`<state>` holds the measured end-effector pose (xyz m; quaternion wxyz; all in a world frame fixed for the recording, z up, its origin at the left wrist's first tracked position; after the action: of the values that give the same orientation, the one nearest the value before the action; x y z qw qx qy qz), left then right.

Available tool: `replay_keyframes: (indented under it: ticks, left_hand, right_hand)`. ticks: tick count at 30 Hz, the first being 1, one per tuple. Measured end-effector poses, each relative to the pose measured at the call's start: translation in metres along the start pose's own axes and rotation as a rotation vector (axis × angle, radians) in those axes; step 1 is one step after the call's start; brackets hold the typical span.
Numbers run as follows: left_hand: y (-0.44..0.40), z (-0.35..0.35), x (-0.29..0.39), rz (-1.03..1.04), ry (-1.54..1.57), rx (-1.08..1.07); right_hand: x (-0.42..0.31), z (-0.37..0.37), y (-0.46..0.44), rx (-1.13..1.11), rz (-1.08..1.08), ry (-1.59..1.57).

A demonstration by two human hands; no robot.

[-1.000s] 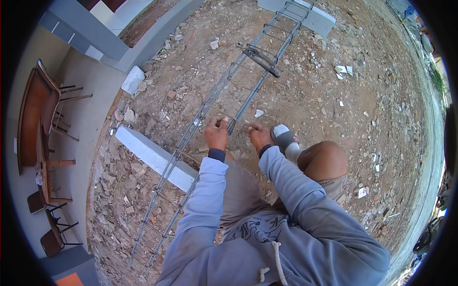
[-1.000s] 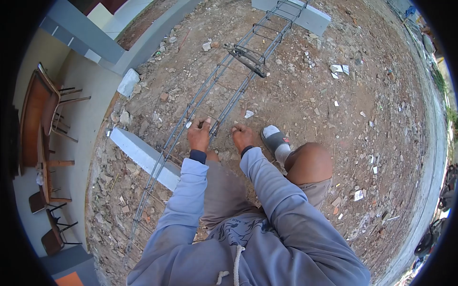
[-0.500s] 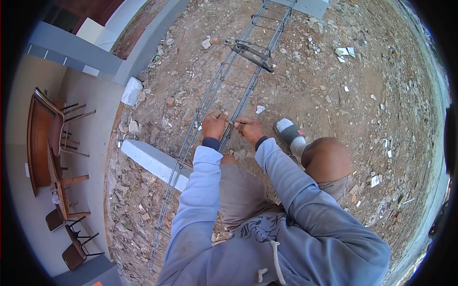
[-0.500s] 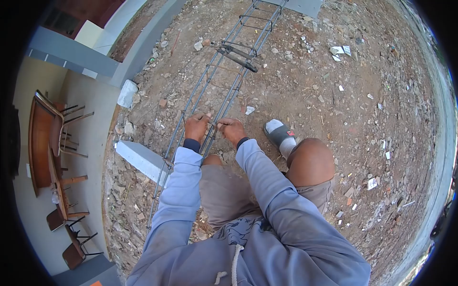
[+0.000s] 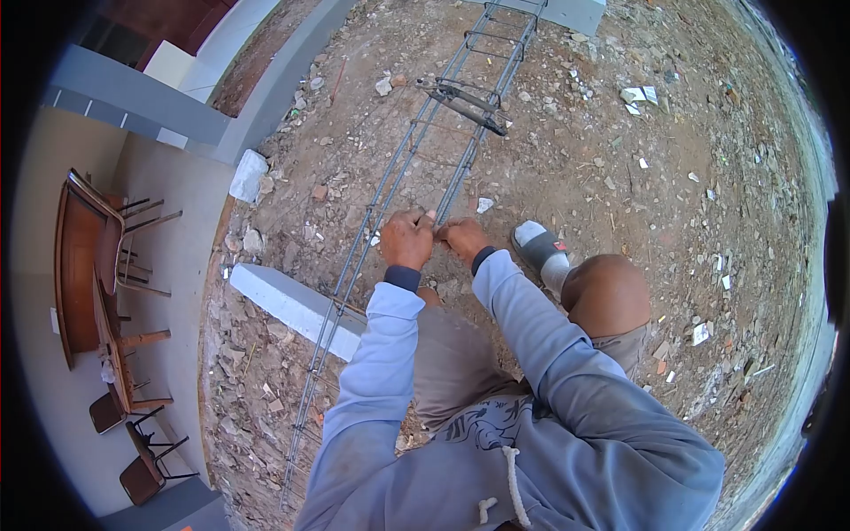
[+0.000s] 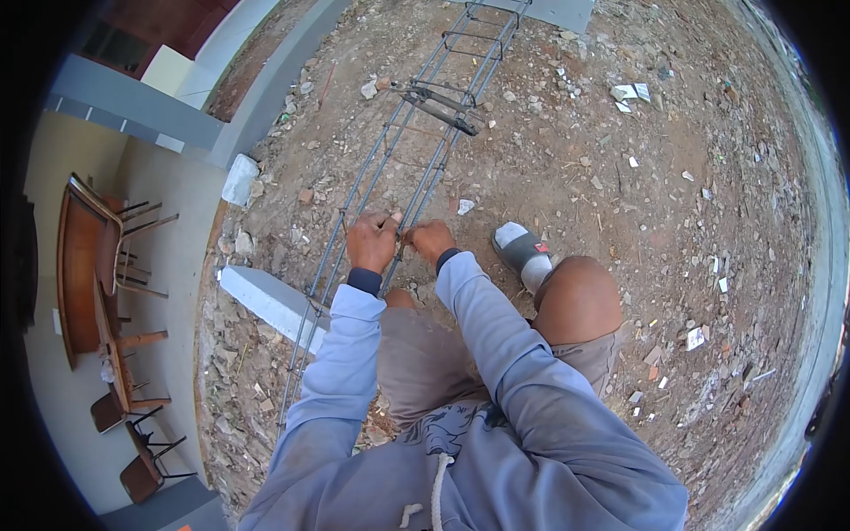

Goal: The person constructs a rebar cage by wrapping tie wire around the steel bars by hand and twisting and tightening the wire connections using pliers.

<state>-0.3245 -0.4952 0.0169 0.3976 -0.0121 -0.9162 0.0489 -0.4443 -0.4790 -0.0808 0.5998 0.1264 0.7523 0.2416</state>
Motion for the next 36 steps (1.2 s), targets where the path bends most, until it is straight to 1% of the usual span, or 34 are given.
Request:
replay_keyframes:
  ticks: [1,4,6,7,10,12,13,16,19,22,24,27,30,34,36]
  left_hand:
    - [0.006,0.000,0.002,0.015,0.001,0.008]
    - [0.026,0.000,0.010,0.061,0.044,0.067]
    - [0.041,-0.001,0.012,0.084,0.117,0.151]
    - [0.046,-0.001,0.012,0.110,0.105,0.164]
    - [0.056,-0.002,0.009,0.207,0.111,0.180]
    - [0.059,-0.009,0.007,0.310,0.173,0.147]
    - [0.061,-0.012,0.005,0.328,0.170,0.136]
    - [0.063,-0.017,0.002,0.375,0.165,0.102]
    - [0.060,-0.019,0.001,0.392,0.168,0.084]
    - [0.061,-0.020,-0.003,0.395,0.161,0.034]
    - [0.060,-0.020,-0.004,0.401,0.146,-0.003]
    - [0.058,-0.020,-0.021,0.318,0.264,-0.066]
    - [0.049,-0.016,-0.057,-0.101,0.600,0.047]
    - [0.039,0.004,-0.062,-0.267,0.606,-0.219]
    - [0.035,0.015,-0.060,-0.357,0.621,-0.377]
  right_hand:
    - [-0.002,0.000,0.000,-0.011,-0.004,-0.016]
    - [0.002,0.001,-0.009,0.014,-0.032,0.088]
    - [0.002,0.002,-0.014,0.124,-0.141,0.198]
    - [0.002,0.002,-0.015,0.179,-0.196,0.254]
    - [-0.004,0.002,-0.007,0.196,-0.300,0.338]
    - [-0.013,-0.003,0.002,0.148,-0.312,0.369]
    - [-0.019,-0.005,0.007,0.127,-0.315,0.380]
    - [-0.027,-0.010,0.016,0.008,-0.178,0.310]
    - [-0.030,-0.012,0.016,-0.027,-0.194,0.351]
    - [-0.028,-0.011,0.014,-0.052,-0.191,0.293]
    - [-0.032,-0.015,0.008,-0.087,-0.232,0.378]
    - [-0.040,-0.013,0.010,-0.114,-0.252,0.499]
    - [-0.047,-0.014,0.012,-0.071,-0.305,0.679]
    - [-0.049,-0.009,0.008,-0.026,-0.437,0.797]
    - [-0.046,-0.008,0.010,0.033,-0.408,0.832]
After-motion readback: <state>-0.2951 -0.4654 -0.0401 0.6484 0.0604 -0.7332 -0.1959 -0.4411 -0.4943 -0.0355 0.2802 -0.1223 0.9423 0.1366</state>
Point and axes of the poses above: each hand's wrist, its own y-axis away from the middle knuckle, its own z-axis out of the palm, x = y × z, the point moved 6 cm from there along -y, towards the middle knuckle, and after that the axes turned 15 degrees about y, right-handed, at the moved point
